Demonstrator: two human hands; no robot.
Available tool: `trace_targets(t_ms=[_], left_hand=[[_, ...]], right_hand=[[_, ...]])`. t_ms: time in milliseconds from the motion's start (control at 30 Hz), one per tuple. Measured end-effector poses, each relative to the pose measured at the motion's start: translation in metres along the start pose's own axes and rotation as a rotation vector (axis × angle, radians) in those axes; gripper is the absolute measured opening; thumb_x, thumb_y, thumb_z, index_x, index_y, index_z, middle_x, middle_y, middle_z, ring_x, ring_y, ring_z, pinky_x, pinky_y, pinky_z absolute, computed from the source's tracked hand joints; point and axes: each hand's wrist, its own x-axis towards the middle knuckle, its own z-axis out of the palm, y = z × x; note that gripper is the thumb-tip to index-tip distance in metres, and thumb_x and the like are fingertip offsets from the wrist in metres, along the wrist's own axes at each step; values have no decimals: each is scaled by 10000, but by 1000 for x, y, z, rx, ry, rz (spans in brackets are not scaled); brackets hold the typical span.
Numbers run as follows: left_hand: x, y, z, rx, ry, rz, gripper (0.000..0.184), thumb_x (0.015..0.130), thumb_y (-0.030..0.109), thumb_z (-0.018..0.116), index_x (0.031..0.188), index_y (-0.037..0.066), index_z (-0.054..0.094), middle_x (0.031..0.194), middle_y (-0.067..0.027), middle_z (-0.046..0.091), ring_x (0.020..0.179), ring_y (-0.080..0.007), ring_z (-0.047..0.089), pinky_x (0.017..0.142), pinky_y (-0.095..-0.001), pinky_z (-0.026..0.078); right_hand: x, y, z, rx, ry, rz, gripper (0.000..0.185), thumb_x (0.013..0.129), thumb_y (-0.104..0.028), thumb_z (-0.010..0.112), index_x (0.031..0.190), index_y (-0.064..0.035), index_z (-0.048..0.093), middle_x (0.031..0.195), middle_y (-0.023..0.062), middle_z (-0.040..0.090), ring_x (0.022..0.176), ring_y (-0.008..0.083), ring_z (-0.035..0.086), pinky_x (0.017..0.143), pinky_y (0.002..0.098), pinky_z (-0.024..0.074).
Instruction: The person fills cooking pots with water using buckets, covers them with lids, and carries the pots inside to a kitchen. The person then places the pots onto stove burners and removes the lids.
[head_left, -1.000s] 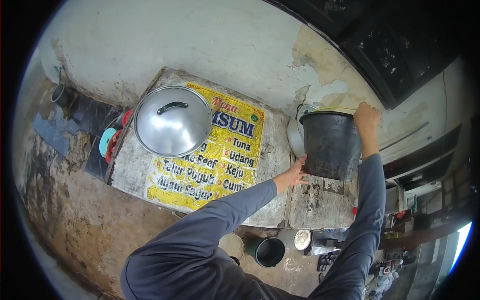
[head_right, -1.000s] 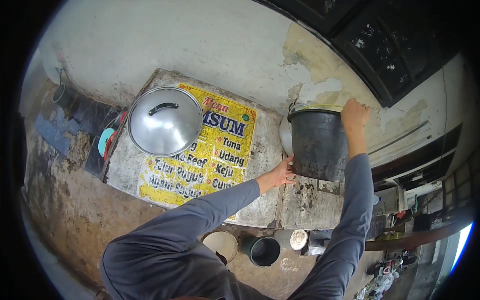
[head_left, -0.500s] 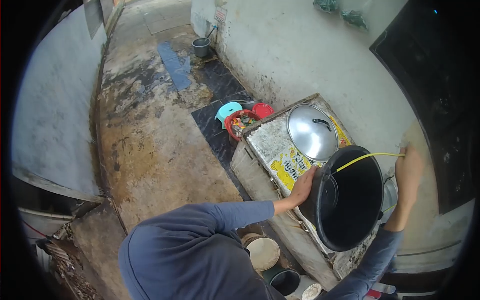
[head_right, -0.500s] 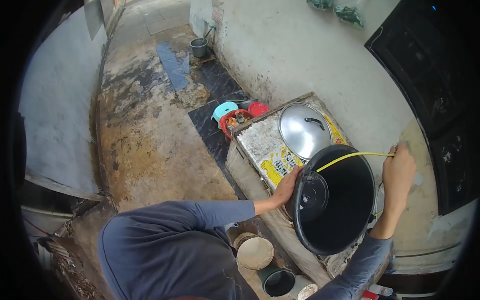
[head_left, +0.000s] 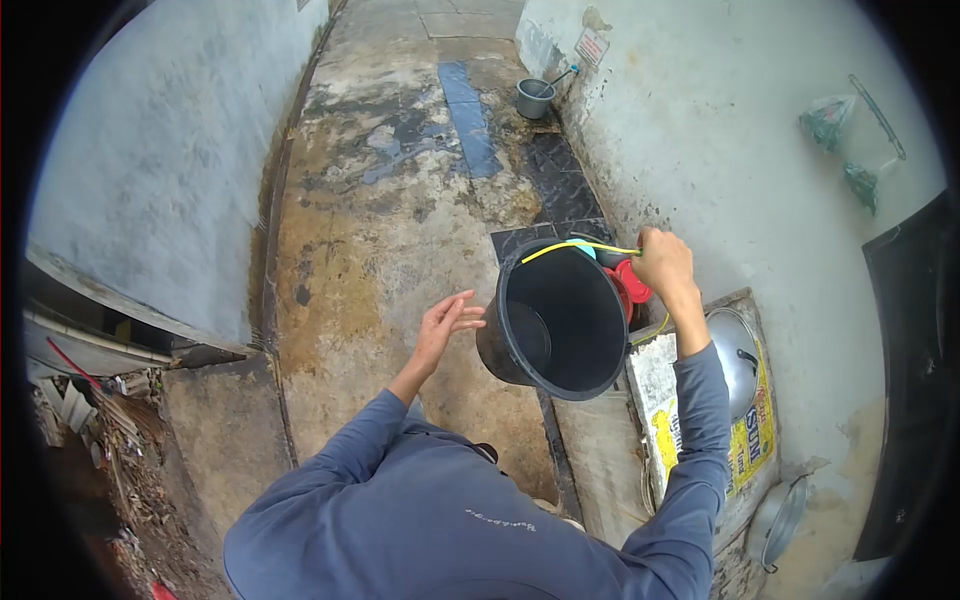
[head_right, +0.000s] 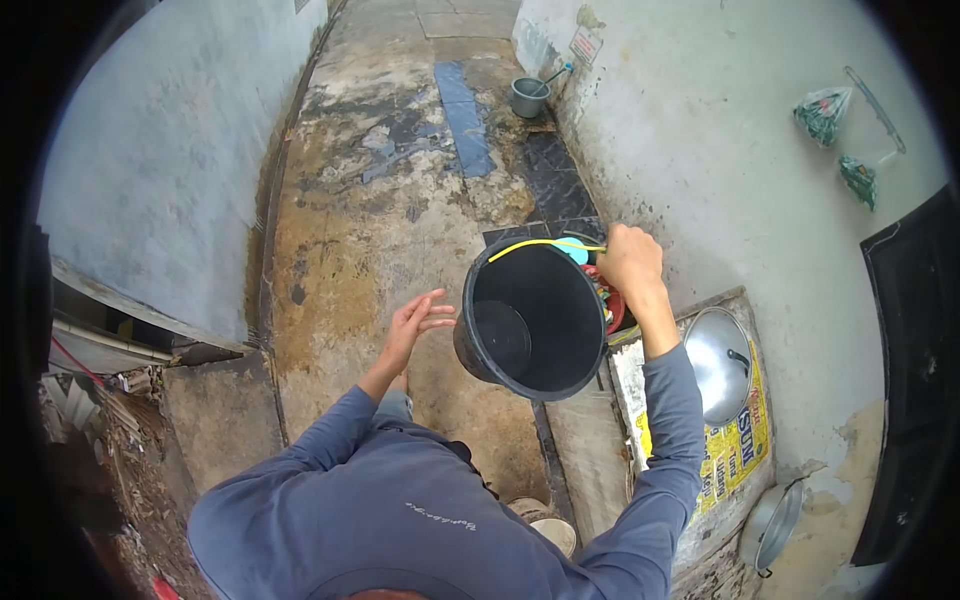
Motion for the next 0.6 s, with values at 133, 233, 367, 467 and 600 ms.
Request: trace_targets(t_ms=[133,233,367,467,600], left_hand=[[12,35,-178,485,232,-104,410,934,301,549,1239,27,563,1047,-126,658,969,-227,640,830,-342,500],[-9,36,-311,1106,529,-179,431,860,256,634,1216,19,579,1005,-120,669,929,-216,637,824,-345,487],[-23,35,-413,1045,737,-312,443,794,230,689,1190,51,606,971,-102,684,901,-199,638,819,-325,484],[-24,25,-416,620,868,-397,413,841,223,669,1220,77,595,939,-42,659,810,-125,598,686,-272,471],[-35,-18,-393,452,916,-567,429,852,206,663,1235,36,573,833,-16,634,633,-81,562,502,-223,413]], right_hand=[[102,-80,96,187,-305,-81,297,776,-291,663,905,-25,699,902,211,673,890,365,646,780,435,510],[172,-119,177,320,-448,-38,358,775,-335,677,961,-30,694,974,208,670,948,350,639,819,418,505],[255,-148,267,324,-519,89,341,817,-261,649,1025,8,654,979,204,673,943,338,649,823,419,503],[315,-153,339,322,-561,148,338,818,-239,634,1067,-10,645,1080,217,640,1029,341,617,863,415,493],[399,-159,413,359,-587,278,276,812,-128,572,1052,-27,662,1125,213,627,1088,346,591,896,422,484]])
